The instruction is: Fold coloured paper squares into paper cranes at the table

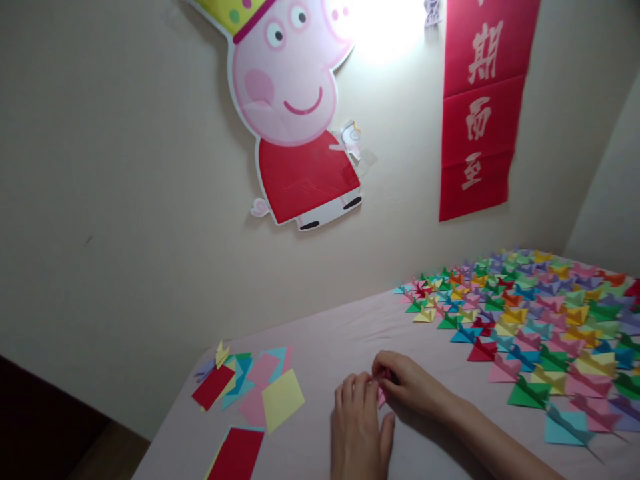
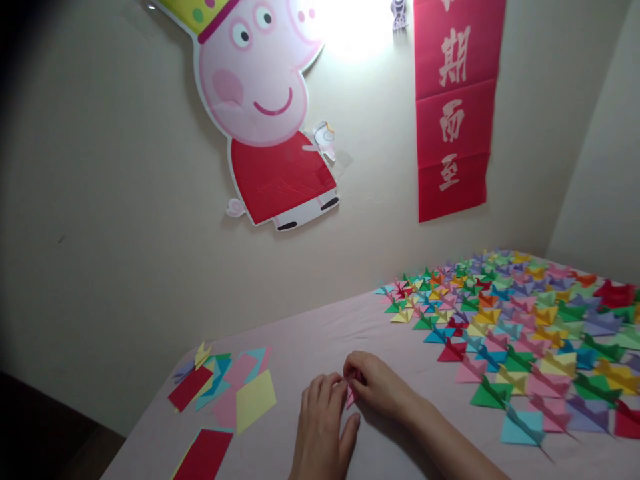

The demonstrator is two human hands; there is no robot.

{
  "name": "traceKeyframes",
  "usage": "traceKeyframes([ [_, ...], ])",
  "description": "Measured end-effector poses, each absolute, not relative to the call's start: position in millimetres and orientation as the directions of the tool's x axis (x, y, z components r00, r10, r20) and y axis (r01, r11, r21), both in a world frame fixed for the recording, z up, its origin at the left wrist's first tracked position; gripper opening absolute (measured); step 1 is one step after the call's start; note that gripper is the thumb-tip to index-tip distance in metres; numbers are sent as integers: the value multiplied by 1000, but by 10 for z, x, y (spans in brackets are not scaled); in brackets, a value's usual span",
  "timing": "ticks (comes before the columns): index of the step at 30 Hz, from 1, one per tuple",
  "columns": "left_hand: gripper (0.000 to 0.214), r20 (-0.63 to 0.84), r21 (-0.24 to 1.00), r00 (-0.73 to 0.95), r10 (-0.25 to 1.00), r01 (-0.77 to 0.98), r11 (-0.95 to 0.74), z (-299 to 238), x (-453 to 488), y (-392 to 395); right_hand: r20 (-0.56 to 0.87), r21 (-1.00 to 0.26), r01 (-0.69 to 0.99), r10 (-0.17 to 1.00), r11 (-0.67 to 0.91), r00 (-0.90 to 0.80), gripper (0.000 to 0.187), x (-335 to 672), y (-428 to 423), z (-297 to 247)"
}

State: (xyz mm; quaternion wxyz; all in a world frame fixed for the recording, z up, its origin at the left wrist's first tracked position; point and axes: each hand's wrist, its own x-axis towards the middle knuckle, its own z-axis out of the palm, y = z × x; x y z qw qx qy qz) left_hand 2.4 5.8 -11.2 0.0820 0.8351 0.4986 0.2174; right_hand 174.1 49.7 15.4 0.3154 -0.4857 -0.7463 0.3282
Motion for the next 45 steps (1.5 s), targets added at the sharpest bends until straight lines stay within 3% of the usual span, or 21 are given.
traceKeyframes([
  [4, 55, 237, 297, 425, 874, 825, -482, -327, 85, -24, 165, -758, 566, 935, 324, -314, 17, 1747, 486, 178],
  [11, 56, 248, 274, 422, 872, 833, -481, -438, 162, -33, 229, -615, 717, 945, 328, -235, 14, 1841, 522, 182],
  [17, 56, 232, 315, 412, 881, 825, -469, -400, 188, -57, 203, -621, 733, 960, 280, -195, 24, 1825, 538, 169],
  [25, 56, 216, 317, 419, 882, 824, -469, -343, 195, -68, 203, -656, 704, 962, 274, -185, 23, 1841, 564, 134],
  [32, 54, 207, 255, 431, 878, 843, -474, -293, 196, -80, 183, -686, 679, 965, 262, -187, 28, 1887, 610, 61],
  [36, 53, 259, 210, 435, 862, 846, -490, -246, 177, -77, 201, -649, 708, 961, 277, -192, 28, 1871, 605, 44],
  [45, 53, 198, 224, 464, 863, 836, -501, -83, 156, -61, 238, -534, 799, 956, 276, -172, 22, 1824, 566, 54],
])
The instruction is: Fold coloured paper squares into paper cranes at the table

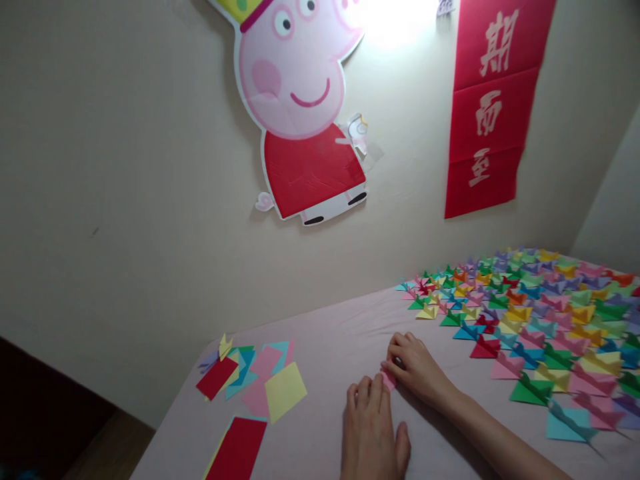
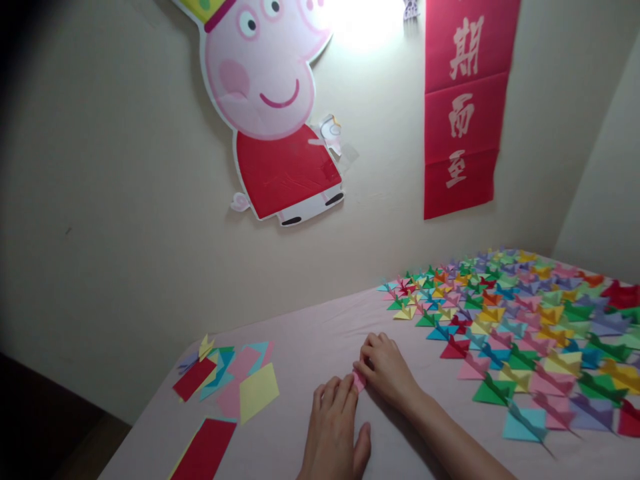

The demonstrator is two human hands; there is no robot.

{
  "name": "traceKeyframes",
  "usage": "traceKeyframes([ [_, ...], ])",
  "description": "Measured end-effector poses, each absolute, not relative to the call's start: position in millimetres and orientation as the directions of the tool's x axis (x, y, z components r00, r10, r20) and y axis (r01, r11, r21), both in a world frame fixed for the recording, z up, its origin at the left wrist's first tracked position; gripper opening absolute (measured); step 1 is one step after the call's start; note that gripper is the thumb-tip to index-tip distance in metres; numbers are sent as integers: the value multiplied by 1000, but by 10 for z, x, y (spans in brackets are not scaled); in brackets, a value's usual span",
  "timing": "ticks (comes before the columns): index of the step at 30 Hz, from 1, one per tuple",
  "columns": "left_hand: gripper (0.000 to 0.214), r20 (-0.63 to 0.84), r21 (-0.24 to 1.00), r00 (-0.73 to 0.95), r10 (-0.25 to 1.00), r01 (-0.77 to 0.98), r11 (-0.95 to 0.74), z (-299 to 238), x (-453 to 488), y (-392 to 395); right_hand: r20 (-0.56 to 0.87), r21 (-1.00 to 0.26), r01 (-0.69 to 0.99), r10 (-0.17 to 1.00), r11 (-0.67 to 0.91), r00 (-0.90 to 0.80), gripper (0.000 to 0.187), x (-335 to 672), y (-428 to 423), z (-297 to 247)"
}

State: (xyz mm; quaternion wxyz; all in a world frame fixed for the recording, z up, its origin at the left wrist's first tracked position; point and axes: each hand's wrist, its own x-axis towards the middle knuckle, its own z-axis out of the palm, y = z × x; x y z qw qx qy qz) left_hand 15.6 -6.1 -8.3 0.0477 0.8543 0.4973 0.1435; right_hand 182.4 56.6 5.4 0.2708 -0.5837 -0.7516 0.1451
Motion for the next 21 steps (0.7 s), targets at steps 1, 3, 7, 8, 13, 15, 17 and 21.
traceKeyframes([
  [1, 53, 188, 230, 462, 866, 837, -497, -66, 158, -58, 243, -521, 807, 955, 278, -171, 21, 1818, 563, 51],
  [3, 52, 163, 244, 463, 871, 837, -490, -29, 160, -55, 255, -490, 825, 951, 282, -174, 19, 1804, 557, 44],
  [7, 49, 120, 267, 482, 868, 826, -496, 23, 153, -50, 293, -427, 855, 939, 295, -178, 12, 1782, 546, 15],
  [8, 49, 116, 271, 486, 866, 823, -499, 29, 151, -49, 303, -413, 861, 936, 297, -178, 11, 1779, 544, 4],
  [13, 59, 116, 285, 490, 864, 817, -502, 35, 166, -44, 336, -355, 897, 932, 262, -140, 6, 1769, 533, -62],
  [15, 59, 106, 283, 482, 870, 824, -491, 44, 184, -42, 352, -348, 905, 929, 244, -115, 3, 1770, 522, -84],
  [17, 58, 105, 274, 476, 873, 830, -486, 51, 201, -38, 373, -340, 910, 922, 237, -101, 8, 1777, 509, -104],
  [21, 60, 154, 247, 480, 864, 828, -504, 36, 221, -32, 410, -312, 927, 909, 211, -69, 20, 1793, 489, -143],
])
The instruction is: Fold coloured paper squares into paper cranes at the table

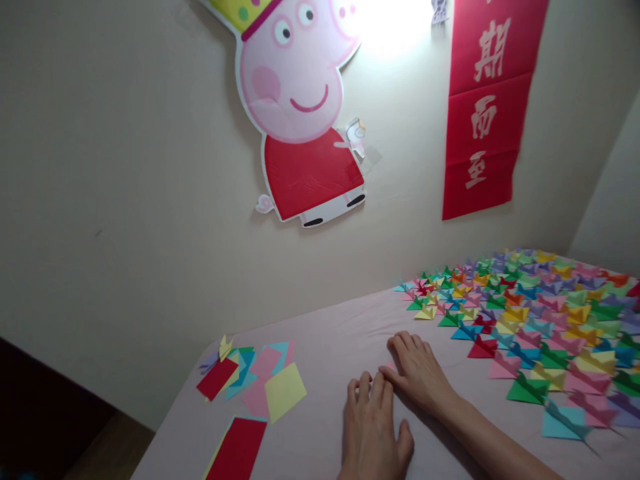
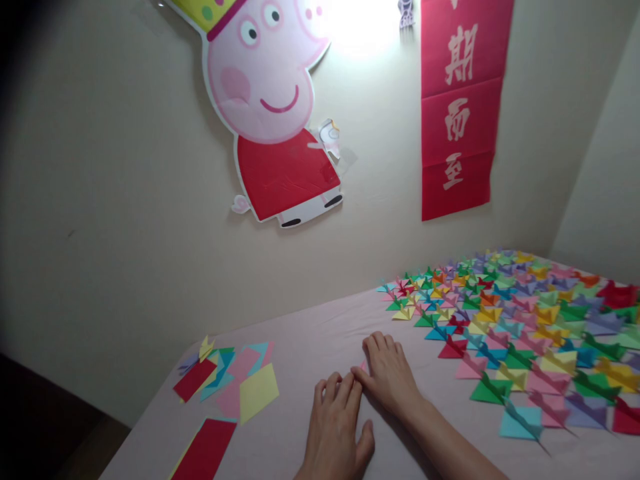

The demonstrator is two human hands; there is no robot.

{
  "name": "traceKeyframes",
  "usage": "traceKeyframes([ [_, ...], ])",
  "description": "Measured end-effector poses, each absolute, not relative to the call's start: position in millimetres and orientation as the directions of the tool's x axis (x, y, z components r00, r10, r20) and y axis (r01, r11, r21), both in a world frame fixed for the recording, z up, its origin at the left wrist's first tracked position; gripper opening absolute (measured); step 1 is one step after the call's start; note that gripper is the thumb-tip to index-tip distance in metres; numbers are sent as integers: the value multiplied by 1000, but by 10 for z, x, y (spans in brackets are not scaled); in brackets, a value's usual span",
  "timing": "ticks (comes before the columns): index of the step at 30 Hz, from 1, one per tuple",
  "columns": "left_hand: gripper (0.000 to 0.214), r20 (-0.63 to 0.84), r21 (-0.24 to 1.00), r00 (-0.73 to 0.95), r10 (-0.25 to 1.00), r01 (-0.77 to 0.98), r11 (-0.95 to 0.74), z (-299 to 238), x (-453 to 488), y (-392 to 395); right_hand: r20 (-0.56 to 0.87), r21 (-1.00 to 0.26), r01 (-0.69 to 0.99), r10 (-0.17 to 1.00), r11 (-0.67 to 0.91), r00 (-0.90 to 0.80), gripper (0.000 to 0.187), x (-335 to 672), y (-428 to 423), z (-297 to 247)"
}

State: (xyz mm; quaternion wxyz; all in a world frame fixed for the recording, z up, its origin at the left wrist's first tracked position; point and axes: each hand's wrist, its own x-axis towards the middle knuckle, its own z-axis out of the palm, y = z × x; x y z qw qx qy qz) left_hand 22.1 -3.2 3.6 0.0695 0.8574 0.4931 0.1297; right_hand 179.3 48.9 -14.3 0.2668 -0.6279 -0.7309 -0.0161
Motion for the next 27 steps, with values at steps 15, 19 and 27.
traceKeyframes([
  [15, 56, 128, 191, 520, 845, 823, -535, 40, 224, -25, 397, -291, 942, 917, 166, -39, 17, 1773, 557, -134],
  [19, 55, 124, 182, 512, 850, 831, -526, -36, 162, -65, 389, -305, 937, 920, 172, -43, 17, 1776, 561, -152],
  [27, 55, 185, 135, 438, 880, 875, -464, -380, 38, -197, 380, -278, 946, 924, 168, -53, 16, 1766, 552, -137],
])
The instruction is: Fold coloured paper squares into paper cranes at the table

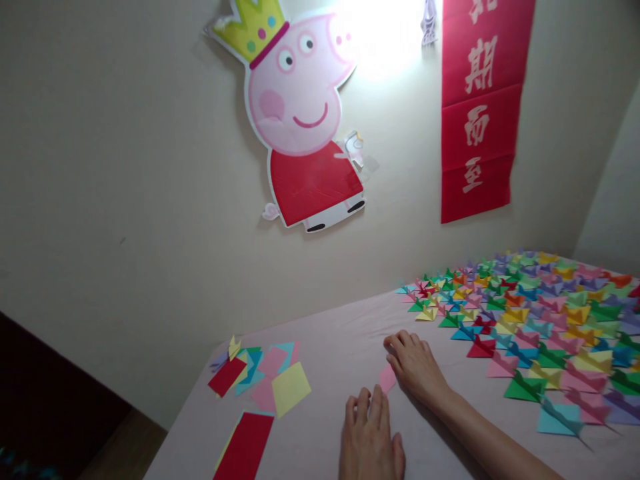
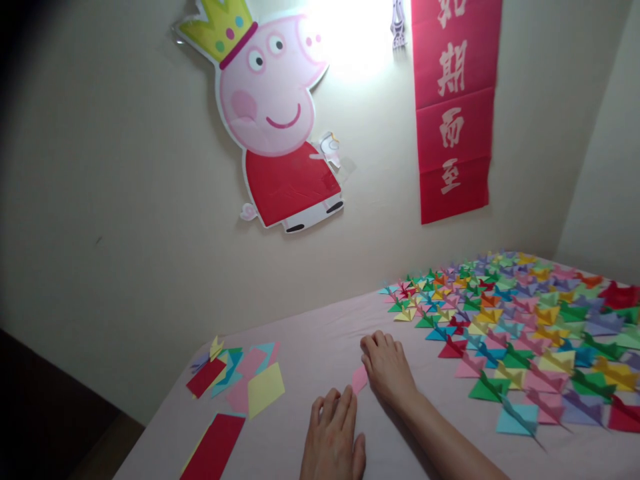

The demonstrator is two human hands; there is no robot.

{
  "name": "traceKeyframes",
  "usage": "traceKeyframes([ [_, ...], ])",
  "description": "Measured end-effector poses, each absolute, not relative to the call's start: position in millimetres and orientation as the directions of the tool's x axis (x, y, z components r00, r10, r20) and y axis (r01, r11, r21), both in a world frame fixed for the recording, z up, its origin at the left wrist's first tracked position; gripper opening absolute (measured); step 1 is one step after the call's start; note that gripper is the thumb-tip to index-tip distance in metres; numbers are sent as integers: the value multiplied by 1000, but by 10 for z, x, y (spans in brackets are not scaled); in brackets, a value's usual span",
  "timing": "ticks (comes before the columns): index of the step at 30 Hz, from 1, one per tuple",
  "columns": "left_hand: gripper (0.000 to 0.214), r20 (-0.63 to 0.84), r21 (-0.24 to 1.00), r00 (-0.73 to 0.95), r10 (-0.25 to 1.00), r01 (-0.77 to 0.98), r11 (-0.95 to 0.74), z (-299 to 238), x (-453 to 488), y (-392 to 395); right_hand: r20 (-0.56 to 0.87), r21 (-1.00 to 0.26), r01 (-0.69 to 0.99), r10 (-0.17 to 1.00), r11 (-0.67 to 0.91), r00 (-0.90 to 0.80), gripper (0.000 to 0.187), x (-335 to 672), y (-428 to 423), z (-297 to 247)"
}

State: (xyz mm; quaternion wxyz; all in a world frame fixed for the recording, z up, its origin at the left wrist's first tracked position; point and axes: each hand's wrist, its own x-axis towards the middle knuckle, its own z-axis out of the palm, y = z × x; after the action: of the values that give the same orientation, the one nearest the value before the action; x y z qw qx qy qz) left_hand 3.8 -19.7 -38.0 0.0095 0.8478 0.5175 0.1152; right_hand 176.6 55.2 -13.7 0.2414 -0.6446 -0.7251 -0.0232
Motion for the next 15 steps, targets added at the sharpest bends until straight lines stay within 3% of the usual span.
traceKeyframes([
  [5, 49, 171, 179, 452, 875, 859, -479, -239, -94, -268, 385, -254, 951, 921, 175, -66, 16, 1784, 555, -117],
  [8, 41, 207, 203, 376, 903, 887, -416, -32, -93, -274, 389, -237, 956, 919, 172, -69, 17, 1791, 559, -110],
  [12, 50, 244, 212, 378, 893, 878, -430, 132, 87, -211, 400, -232, 957, 914, 172, -68, 17, 1777, 545, -96],
  [15, 55, 182, 231, 403, 897, 869, -437, 132, 272, -142, 404, -252, 952, 913, 176, -62, 17, 1775, 545, -106],
])
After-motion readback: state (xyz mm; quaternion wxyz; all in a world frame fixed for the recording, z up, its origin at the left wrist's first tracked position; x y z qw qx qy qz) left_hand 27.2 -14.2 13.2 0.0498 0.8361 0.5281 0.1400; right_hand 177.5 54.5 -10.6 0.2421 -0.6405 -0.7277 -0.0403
